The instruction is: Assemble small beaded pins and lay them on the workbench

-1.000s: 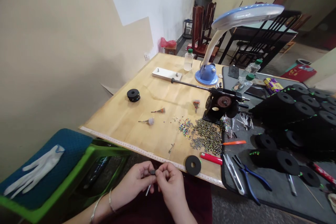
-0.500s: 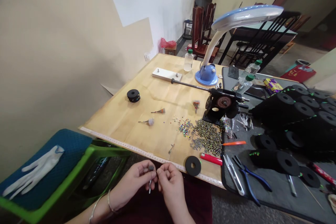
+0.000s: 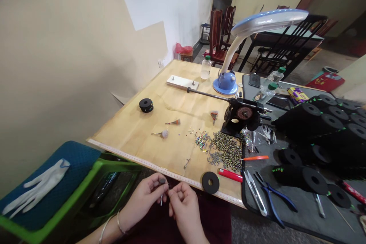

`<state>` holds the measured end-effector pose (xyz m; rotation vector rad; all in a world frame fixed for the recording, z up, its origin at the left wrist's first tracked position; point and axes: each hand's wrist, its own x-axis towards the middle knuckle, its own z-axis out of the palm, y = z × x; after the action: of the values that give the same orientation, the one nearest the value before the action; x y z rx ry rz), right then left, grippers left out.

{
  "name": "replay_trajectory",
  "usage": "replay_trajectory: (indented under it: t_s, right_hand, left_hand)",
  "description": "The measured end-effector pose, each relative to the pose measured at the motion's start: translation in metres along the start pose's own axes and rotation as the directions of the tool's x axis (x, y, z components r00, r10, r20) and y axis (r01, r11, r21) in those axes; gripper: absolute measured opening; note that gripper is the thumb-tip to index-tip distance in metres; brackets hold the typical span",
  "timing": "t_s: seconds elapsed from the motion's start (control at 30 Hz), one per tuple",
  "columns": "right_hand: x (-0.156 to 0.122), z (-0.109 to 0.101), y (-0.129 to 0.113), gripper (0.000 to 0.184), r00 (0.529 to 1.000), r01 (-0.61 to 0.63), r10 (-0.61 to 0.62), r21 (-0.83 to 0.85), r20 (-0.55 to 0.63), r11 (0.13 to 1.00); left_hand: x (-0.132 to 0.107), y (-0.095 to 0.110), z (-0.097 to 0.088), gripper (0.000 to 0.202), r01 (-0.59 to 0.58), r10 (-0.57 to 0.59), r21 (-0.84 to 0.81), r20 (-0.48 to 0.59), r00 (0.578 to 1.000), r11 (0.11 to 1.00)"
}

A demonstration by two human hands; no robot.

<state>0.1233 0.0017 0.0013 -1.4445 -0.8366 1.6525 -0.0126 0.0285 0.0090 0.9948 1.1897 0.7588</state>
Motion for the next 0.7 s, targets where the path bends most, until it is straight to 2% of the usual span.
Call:
replay_trajectory:
  t_s: [0.47,0.7]
  right_hand:
    - [0.0010,-0.0006,0.0031,0.044,0.999,-0.040,0.040,-0.029,0.014,0.999]
    - [0.0035,-0.0012,0.0058,0.045,1.000,-0.005,0.005,0.019,0.012,1.000]
  left_hand:
    - [-0.0028,-0.0009,0.0003,0.014,-0.059,0.060,0.059,-0.017,0.998,0.997]
    - [-0.0069,-0.0026,-0.0020,0.011,-0.160,0.161,0.250,0.016,0.987,0.955]
